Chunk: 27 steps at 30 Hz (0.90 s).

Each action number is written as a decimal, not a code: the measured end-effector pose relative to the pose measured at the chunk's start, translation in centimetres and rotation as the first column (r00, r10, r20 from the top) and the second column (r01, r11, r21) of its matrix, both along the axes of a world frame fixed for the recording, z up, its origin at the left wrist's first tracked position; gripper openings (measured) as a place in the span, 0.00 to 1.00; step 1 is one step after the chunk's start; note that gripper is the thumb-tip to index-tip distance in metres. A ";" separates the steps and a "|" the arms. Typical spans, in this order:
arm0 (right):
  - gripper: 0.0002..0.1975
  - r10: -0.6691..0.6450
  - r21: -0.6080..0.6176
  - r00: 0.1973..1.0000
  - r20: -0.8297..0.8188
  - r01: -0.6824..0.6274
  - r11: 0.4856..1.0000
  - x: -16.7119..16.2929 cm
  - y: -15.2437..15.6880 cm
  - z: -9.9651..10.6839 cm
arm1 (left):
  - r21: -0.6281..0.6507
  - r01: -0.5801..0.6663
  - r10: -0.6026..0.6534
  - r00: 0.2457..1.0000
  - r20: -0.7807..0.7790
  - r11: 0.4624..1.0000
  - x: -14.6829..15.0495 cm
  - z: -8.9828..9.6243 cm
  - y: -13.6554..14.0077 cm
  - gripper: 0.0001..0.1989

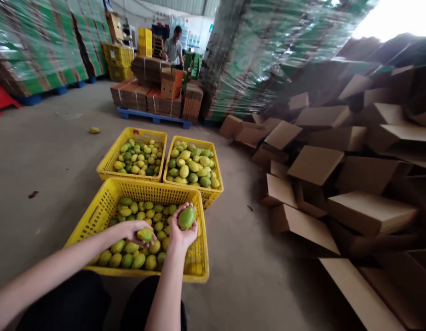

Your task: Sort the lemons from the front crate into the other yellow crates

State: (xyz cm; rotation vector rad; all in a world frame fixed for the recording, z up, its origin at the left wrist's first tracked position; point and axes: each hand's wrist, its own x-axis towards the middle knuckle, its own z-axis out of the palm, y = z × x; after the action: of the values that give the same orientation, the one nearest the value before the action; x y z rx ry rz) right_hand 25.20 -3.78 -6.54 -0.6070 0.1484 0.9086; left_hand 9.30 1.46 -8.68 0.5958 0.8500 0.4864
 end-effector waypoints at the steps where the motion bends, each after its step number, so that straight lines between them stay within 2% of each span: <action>1: 0.13 0.033 0.010 0.999 0.017 -0.034 0.999 0.3 0.0 -0.2 | -0.040 0.026 -0.029 0.997 -0.076 0.999 -1.1 0.9 1.7 0.08; 3: 0.14 0.093 0.032 0.996 -0.008 -0.093 0.995 0.5 0.2 -0.5 | -0.076 -0.005 -0.009 0.983 -0.184 0.997 -3.3 3.5 6.0 0.10; 6: 0.14 0.115 0.048 0.984 -0.136 -0.109 0.993 0.2 0.6 -0.4 | -0.013 -0.187 0.177 0.952 -0.251 0.982 -6.5 8.0 12.2 0.18; 8: 0.14 0.111 0.048 0.978 -0.178 -0.104 0.993 -0.2 0.8 -0.3 | 0.059 -0.432 0.432 0.866 -0.253 0.900 -8.3 10.1 14.2 0.23; 10: 0.14 0.120 0.037 0.975 -0.187 -0.115 0.993 -0.6 0.9 -0.2 | 0.125 -0.541 0.555 0.805 -0.210 0.832 -10.0 10.4 14.0 0.25; 12: 0.13 0.141 0.016 0.972 -0.187 -0.140 0.990 -1.0 1.0 -0.2 | 0.140 -0.504 0.523 0.827 -0.207 0.852 -11.8 8.8 11.8 0.22; 14: 0.12 0.171 -0.004 0.972 -0.163 -0.174 0.985 -1.3 1.1 0.1 | 0.179 -0.379 0.418 0.846 -0.330 0.908 -13.7 6.2 8.8 0.17; 15: 0.11 0.185 -0.014 0.974 -0.129 -0.188 0.982 -1.5 1.1 0.3 | 0.302 -0.327 0.433 0.796 -0.422 0.895 -14.7 4.7 7.3 0.16; 16: 0.11 0.196 -0.027 0.978 -0.078 -0.198 0.980 -1.7 1.1 0.7 | 0.491 -0.249 0.505 0.702 -0.502 0.835 -15.7 3.3 6.0 0.15; 17: 0.10 0.205 -0.047 0.979 -0.018 -0.206 0.978 -1.8 1.0 1.1 | 0.669 -0.132 0.596 0.601 -0.533 0.731 -16.6 2.0 4.9 0.14; 18: 0.10 0.215 -0.078 0.976 0.043 -0.211 0.974 -1.9 0.8 1.6 | 0.798 0.009 0.670 0.538 -0.511 0.602 -17.6 0.9 4.0 0.15; 19: 0.11 0.224 -0.120 0.970 0.097 -0.212 0.970 -1.9 0.4 2.1 | 0.860 0.134 0.715 0.501 -0.488 0.493 -18.4 -0.1 3.3 0.15; 20: 0.12 0.234 -0.169 0.962 0.140 -0.209 0.963 -1.9 -0.1 2.4 | 0.876 0.229 0.730 0.486 -0.481 0.424 -19.2 -1.0 2.7 0.16; 21: 0.13 0.243 -0.219 0.954 0.174 -0.203 0.954 -1.7 -0.7 2.7 | 0.869 0.290 0.726 0.478 -0.494 0.400 -19.9 -1.8 2.2 0.17; 23: 0.13 0.262 -0.300 0.940 0.219 -0.190 0.935 -1.1 -2.4 2.6 | 0.837 0.354 0.706 0.454 -0.543 0.416 -21.0 -3.1 1.1 0.18; 27: 0.13 0.342 -0.403 0.920 0.190 -0.244 0.882 0.9 -5.2 0.1 | 0.805 0.424 0.686 0.436 -0.583 0.414 -22.0 -5.3 -2.1 0.17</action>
State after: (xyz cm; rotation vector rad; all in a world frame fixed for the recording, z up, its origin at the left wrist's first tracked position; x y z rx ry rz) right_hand 26.05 -8.95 -6.44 -1.1212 -0.0093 1.0975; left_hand -12.68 -0.60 -13.98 2.0243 1.7294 0.8574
